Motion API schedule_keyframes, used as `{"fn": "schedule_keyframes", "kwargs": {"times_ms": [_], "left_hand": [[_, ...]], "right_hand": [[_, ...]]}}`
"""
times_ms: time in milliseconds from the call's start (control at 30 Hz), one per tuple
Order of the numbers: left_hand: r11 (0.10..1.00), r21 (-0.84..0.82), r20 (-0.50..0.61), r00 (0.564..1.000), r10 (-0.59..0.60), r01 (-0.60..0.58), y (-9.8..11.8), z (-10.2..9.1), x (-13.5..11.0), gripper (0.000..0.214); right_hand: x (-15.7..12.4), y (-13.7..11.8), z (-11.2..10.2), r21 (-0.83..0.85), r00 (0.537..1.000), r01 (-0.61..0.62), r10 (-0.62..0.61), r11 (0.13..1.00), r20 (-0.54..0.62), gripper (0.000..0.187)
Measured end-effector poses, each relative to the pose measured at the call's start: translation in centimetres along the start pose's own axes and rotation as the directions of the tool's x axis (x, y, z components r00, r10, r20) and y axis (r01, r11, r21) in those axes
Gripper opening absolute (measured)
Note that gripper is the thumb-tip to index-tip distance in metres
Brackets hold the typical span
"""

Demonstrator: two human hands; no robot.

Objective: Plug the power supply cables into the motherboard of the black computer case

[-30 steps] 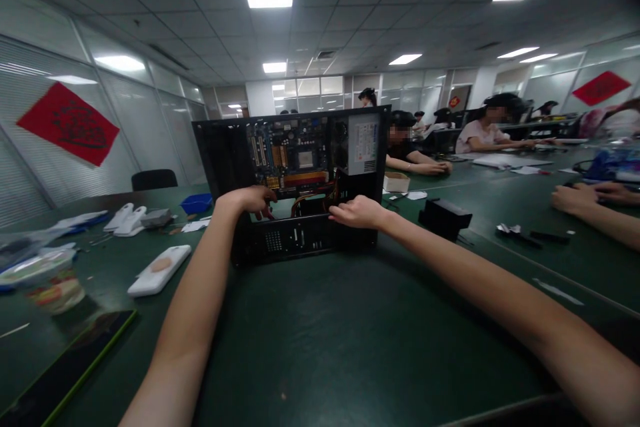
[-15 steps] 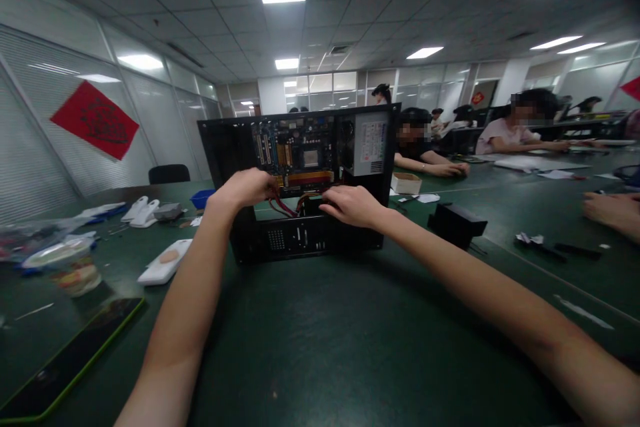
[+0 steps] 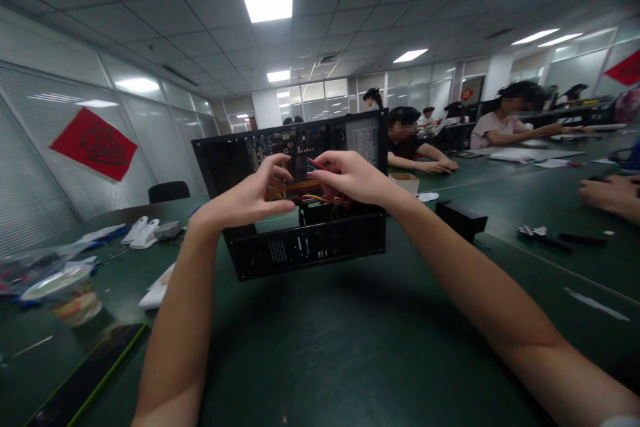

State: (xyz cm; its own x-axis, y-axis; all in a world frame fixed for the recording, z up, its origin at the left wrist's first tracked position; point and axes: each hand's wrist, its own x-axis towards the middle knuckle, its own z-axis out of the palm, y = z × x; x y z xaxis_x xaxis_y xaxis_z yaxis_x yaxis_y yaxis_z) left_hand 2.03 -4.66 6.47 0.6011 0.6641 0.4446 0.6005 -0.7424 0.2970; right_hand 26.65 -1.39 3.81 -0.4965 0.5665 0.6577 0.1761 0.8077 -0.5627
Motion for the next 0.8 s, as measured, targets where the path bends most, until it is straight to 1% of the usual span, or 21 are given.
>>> {"fn": "schedule_keyframes", "kwargs": {"times_ms": [67, 100, 133, 167, 233, 300, 333, 367, 433, 500, 533, 567, 600, 633, 667, 733, 767, 800], "left_hand": [[0.99, -0.139, 0.168, 0.986, -0.01, 0.034, -0.1, 0.4, 0.1, 0.091], [0.978, -0.202, 0.218, 0.976, -0.001, 0.046, -0.2, 0.8, 0.2, 0.092], [0.966, -0.255, 0.241, 0.97, 0.017, 0.047, -0.1, 1.1, 0.4, 0.089], [0.955, -0.294, 0.238, 0.97, 0.039, 0.034, -0.1, 1.5, 0.7, 0.086], [0.946, -0.324, 0.188, 0.979, 0.079, -0.014, 0.2, 2.0, 1.1, 0.079], [0.953, -0.301, 0.156, 0.984, 0.085, -0.035, 0.5, 2.2, 1.2, 0.078], [0.958, -0.285, 0.168, 0.983, 0.076, -0.025, 0.6, 2.1, 1.1, 0.081], [0.963, -0.27, 0.205, 0.977, 0.059, -0.002, 0.8, 2.0, 1.0, 0.084], [0.969, -0.236, 0.331, 0.944, 0.009, 0.073, 1.0, 1.7, 0.7, 0.083], [0.974, -0.181, 0.438, 0.898, -0.045, 0.137, 1.1, 1.4, 0.6, 0.074], [0.978, -0.143, 0.466, 0.882, -0.069, 0.151, 1.1, 1.3, 0.6, 0.067], [0.983, -0.106, 0.472, 0.878, -0.084, 0.151, 1.1, 1.2, 0.7, 0.058], [0.987, -0.08, 0.458, 0.885, -0.085, 0.137, 1.1, 1.2, 0.8, 0.049], [0.992, -0.067, 0.426, 0.902, -0.072, 0.111, 1.0, 1.1, 0.9, 0.041], [0.995, -0.067, 0.372, 0.927, -0.045, 0.075, 1.0, 1.1, 1.0, 0.036], [0.997, -0.076, 0.209, 0.977, 0.035, -0.02, 1.0, 1.2, 1.1, 0.032], [0.995, -0.068, 0.12, 0.99, 0.075, -0.067, 1.0, 1.3, 1.1, 0.032], [0.993, -0.051, 0.043, 0.993, 0.109, -0.107, 1.1, 1.4, 1.2, 0.031]], "right_hand": [[-0.3, -0.4, -0.8, 0.038, 0.999, -0.004, 0.003, 0.999, 0.032, 0.018], [-0.5, -0.6, -1.1, 0.053, 0.999, -0.006, 0.003, 0.999, 0.05, 0.017], [-0.6, -0.9, -1.2, 0.058, 0.998, -0.006, 0.003, 0.998, 0.065, 0.016], [-0.6, -1.1, -1.2, 0.052, 0.997, -0.006, 0.002, 0.999, 0.074, 0.016], [-0.7, -1.3, -1.2, 0.03, 0.998, 0.007, -0.009, 1.0, 0.064, 0.016], [-0.8, -1.5, -1.1, 0.003, 0.999, 0.027, -0.027, 1.0, 0.035, 0.017], [-0.8, -1.5, -1.1, -0.007, 0.999, 0.033, -0.033, 0.999, 0.026, 0.017], [-0.8, -1.6, -1.1, -0.013, 0.999, 0.037, -0.037, 0.999, 0.023, 0.018], [-0.9, -1.7, -1.2, -0.018, 0.999, 0.039, -0.038, 0.999, 0.028, 0.019], [-1.0, -1.8, -1.3, -0.019, 0.999, 0.041, -0.04, 0.999, 0.026, 0.02], [-1.1, -1.8, -1.4, -0.021, 0.999, 0.045, -0.044, 0.999, 0.019, 0.02], [-1.1, -1.8, -1.4, -0.027, 0.999, 0.049, -0.048, 0.998, 0.012, 0.02], [-1.1, -1.8, -1.5, -0.036, 0.999, 0.051, -0.051, 0.998, 0.008, 0.021], [-1.2, -1.8, -1.5, -0.047, 0.999, 0.053, -0.053, 0.998, 0.005, 0.022], [-1.2, -1.7, -1.5, -0.056, 0.999, 0.054, -0.054, 0.997, 0.004, 0.023], [-1.1, -1.7, -1.5, -0.069, 0.999, 0.054, -0.054, 0.996, 0.007, 0.024], [-1.1, -1.7, -1.5, -0.068, 0.999, 0.054, -0.054, 0.996, 0.008, 0.025], [-1.1, -1.7, -1.5, -0.065, 0.999, 0.054, -0.054, 0.996, 0.008, 0.025]]}}
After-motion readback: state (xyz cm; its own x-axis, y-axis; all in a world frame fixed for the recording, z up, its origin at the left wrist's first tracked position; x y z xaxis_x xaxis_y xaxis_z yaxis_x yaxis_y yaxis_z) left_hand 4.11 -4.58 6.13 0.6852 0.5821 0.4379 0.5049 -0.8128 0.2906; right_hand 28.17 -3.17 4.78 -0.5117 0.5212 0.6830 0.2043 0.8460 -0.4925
